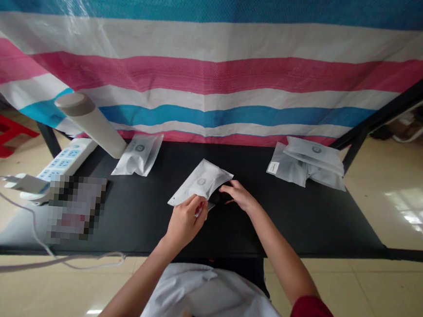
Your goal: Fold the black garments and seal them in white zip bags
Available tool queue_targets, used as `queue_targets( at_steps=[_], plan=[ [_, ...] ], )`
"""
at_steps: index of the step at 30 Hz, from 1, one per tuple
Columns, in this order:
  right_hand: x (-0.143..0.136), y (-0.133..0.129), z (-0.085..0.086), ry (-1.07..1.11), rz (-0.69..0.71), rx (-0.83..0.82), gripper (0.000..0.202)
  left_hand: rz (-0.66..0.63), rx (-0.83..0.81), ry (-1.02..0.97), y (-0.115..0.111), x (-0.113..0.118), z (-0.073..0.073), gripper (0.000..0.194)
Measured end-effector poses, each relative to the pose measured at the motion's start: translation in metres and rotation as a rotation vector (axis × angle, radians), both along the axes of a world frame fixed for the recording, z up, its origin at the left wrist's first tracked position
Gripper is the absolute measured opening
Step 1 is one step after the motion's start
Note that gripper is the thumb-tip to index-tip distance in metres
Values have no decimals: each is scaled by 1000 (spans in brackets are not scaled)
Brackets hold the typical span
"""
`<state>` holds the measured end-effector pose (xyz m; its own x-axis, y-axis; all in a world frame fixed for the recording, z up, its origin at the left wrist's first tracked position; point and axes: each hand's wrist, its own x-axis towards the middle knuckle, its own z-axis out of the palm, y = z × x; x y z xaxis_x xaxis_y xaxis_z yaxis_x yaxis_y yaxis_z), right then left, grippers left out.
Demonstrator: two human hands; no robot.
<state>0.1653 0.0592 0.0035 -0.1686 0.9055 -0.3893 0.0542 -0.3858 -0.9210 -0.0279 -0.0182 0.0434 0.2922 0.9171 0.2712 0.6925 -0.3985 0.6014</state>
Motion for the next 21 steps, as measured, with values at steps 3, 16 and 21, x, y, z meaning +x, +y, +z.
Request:
queue_targets(
  at_steps=[3, 16, 21],
  plan=[
    [-16, -9, -8, 133, -196, -50, 32, -60, -48, 15, -3, 7, -2, 15],
    [13, -48, -1, -85, -73, 286, 35, -222, 96, 153, -4, 21, -7, 49],
    [16, -78, -3, -43, 192, 192, 34, -272, 177, 153, -4, 13, -24, 7]
  ],
)
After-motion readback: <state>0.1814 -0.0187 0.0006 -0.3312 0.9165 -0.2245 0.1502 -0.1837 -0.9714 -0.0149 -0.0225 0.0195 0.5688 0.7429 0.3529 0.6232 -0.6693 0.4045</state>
